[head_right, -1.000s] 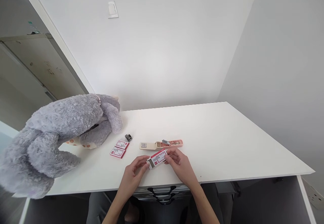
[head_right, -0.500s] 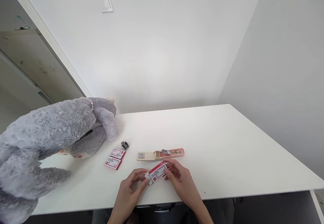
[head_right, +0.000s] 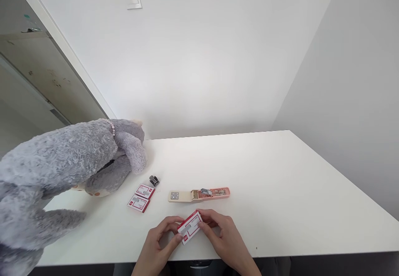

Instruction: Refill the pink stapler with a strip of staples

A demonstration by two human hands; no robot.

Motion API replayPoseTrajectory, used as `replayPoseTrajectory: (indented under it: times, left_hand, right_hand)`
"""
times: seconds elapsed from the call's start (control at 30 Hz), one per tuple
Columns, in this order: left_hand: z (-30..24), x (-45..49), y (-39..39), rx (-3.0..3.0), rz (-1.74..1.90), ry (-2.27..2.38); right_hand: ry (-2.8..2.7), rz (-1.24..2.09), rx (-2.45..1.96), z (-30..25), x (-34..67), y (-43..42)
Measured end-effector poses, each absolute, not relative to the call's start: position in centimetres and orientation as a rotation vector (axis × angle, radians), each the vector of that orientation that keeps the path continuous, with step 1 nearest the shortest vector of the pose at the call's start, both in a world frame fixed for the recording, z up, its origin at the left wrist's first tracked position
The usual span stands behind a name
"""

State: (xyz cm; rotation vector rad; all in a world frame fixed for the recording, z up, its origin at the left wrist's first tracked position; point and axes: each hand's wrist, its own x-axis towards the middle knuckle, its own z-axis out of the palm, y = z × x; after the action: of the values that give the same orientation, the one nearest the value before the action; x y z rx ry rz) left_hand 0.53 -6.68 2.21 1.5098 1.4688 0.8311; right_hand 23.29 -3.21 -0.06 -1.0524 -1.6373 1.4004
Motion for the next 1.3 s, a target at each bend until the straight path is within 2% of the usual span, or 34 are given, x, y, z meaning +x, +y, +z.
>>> replayPoseTrajectory:
  times: [0.17, 0.37, 0.67, 0.83, 1.07, 1.17, 1.3]
  left_hand:
    - [2.3, -0.5, -7.4, 1.534, 0.92, 1.591]
    - [1.7, -4.6, -8.4, 1.497, 1.129, 1.965]
    - [2.0, -6.9, -8.5, 1.627, 1.073, 2.256]
    - [1.5, -7.2, -8.0, 1.909, 0.975, 2.199]
    - [0.8, -6.9, -6.1, 2.001, 0.847, 2.339]
    - [0.5, -6.6, -5.3, 2.049, 0.86, 2.348]
    - [0.3, -5.7, -5.0, 2.238, 0.958, 2.139]
  right_hand:
    - [-1.631, 1.375, -1.149, -0.6, 23.4, -3.4]
    - [-1.583, 1.386, -1.191, -0.9, 23.2, -3.4]
    - [-1.587, 1.375, -1.209, -1.0, 23.2, -3.6]
    - [-1.692, 1.252, -1.2, -0.6, 22.9, -3.4]
    - [-2.01, 0.858, -1.222, -0.7, 20.4, -3.3]
    - [-2.005, 0.764, -1.266, -1.2, 19.5, -3.2]
    - [-1.993, 0.758, -1.289, -1.7, 19.3, -3.1]
